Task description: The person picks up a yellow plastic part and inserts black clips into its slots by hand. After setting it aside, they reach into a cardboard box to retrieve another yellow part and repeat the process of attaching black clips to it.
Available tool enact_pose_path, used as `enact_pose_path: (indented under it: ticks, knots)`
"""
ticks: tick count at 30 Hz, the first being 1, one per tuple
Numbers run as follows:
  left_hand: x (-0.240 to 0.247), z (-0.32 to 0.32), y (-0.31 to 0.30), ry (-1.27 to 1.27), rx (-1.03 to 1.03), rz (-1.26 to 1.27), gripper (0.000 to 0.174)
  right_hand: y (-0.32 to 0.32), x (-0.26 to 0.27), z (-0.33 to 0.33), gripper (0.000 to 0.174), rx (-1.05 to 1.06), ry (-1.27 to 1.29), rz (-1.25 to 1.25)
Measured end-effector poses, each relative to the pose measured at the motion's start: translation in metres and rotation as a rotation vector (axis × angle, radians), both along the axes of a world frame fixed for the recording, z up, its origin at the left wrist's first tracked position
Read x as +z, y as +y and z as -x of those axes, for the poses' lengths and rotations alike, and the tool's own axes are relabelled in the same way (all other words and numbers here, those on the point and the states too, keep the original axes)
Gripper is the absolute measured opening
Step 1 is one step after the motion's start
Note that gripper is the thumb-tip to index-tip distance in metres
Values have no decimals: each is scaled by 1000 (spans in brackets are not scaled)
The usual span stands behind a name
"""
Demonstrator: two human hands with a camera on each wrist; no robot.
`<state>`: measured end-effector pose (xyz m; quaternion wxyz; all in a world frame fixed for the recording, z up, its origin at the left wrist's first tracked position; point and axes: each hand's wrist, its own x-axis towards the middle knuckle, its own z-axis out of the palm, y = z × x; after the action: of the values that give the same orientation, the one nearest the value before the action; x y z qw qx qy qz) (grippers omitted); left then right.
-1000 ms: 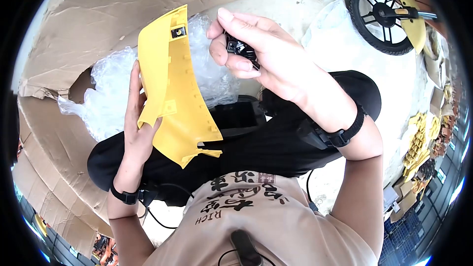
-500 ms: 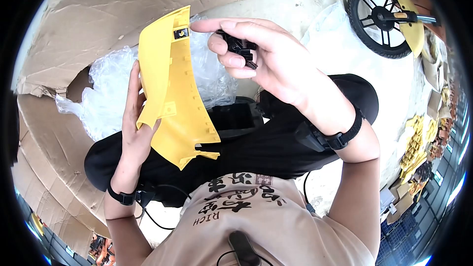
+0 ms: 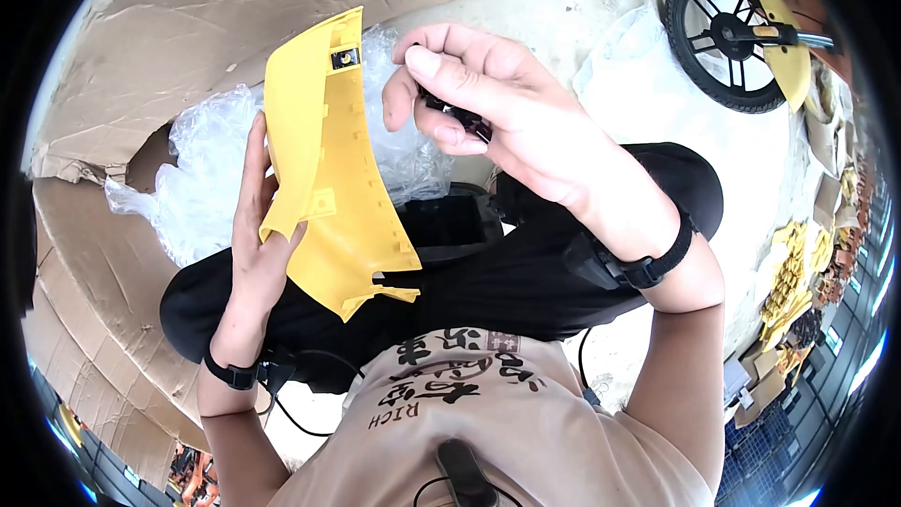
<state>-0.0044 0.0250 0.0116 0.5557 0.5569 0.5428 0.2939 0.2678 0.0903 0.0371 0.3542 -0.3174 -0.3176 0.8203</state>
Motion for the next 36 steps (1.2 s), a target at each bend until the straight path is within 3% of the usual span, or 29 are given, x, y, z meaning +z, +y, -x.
enact_pose_path:
  ticks: [13,18,25,36]
  knots:
    - [4,-1,1,-70,45,61,88,-4,-4,-2,25,28,9,8]
    - [11,-5,1,-70,113,111,89,-7,-1,4,25,53,-209,35]
    - [0,-2,0,-25,138,10,89,-15,-6,13,27,94,-4,211]
    - [-14,-1,0,234,79,-277,96,-27,-8,24,23,106,-68,378]
